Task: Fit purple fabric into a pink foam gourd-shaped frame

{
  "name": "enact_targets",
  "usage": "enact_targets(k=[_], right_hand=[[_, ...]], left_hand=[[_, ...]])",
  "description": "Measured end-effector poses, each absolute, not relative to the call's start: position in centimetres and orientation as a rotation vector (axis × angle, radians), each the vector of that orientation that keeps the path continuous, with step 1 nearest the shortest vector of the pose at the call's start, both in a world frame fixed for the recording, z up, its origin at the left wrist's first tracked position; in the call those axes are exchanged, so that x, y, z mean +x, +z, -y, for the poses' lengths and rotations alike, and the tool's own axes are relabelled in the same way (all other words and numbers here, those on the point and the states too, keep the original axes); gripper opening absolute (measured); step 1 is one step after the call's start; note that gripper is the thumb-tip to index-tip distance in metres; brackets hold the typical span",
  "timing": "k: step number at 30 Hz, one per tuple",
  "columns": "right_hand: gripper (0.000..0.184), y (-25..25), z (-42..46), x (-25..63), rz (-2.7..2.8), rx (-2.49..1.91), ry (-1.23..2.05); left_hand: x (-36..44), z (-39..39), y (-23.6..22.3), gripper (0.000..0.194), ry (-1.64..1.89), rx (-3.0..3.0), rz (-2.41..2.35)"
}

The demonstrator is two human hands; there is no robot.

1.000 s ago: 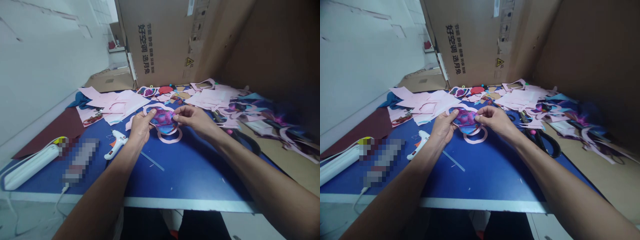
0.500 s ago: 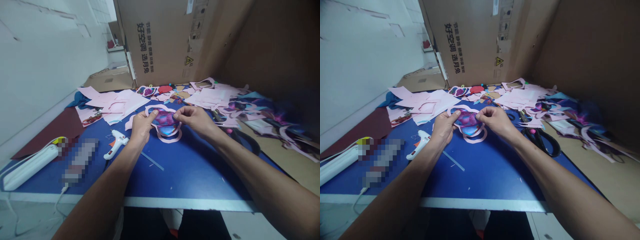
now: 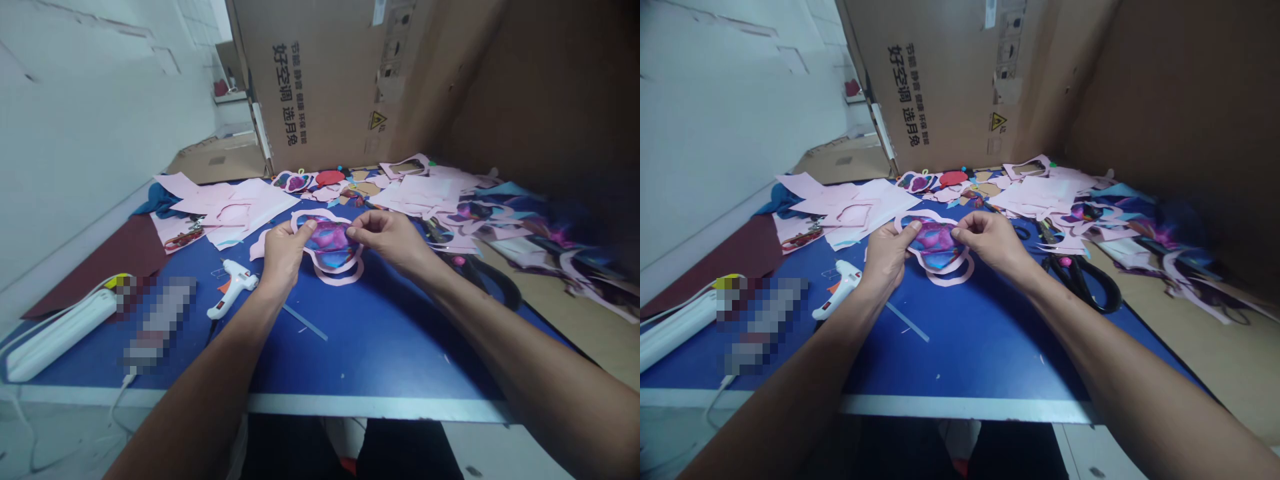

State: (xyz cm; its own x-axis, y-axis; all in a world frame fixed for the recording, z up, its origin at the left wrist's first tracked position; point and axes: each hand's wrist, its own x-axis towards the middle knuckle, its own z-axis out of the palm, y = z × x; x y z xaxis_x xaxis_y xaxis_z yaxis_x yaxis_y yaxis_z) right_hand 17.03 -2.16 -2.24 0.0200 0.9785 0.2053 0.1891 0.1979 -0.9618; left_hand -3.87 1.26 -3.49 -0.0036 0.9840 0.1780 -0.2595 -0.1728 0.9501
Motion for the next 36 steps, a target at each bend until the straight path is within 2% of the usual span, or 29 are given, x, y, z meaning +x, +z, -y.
enact_targets(k=[5,13,21,30,36], right_hand=[[0.041,-2.4,2.0,17.0,1.379,-1.150,0.994],[0.058,-1.9,2.6,16.8,1.353,-1.150,1.108],[0.046,-1.5,3.1,16.4,1.408,-1.199,1.188],[0.043,-1.1,3.4,16.2,1.455,-1.206,1.193],[0.041,-0.9,3.4,16.2,1.486,-1.207,1.169]], left_hand=[[-4.1,-1.4,-3.7,0.036,1.428,1.200,-0.926],[-3.9,-0.9,-3.4,0.020,1.334,1.265,-0.946],[-3.6,0.2,-3.0,0.026,1.120,1.401,-0.908],[-3.8,0.2,-3.1,0.021,1.095,1.446,-0.921],[-3.8,-0.1,-3.2,0.028,1.073,1.368,-0.864]])
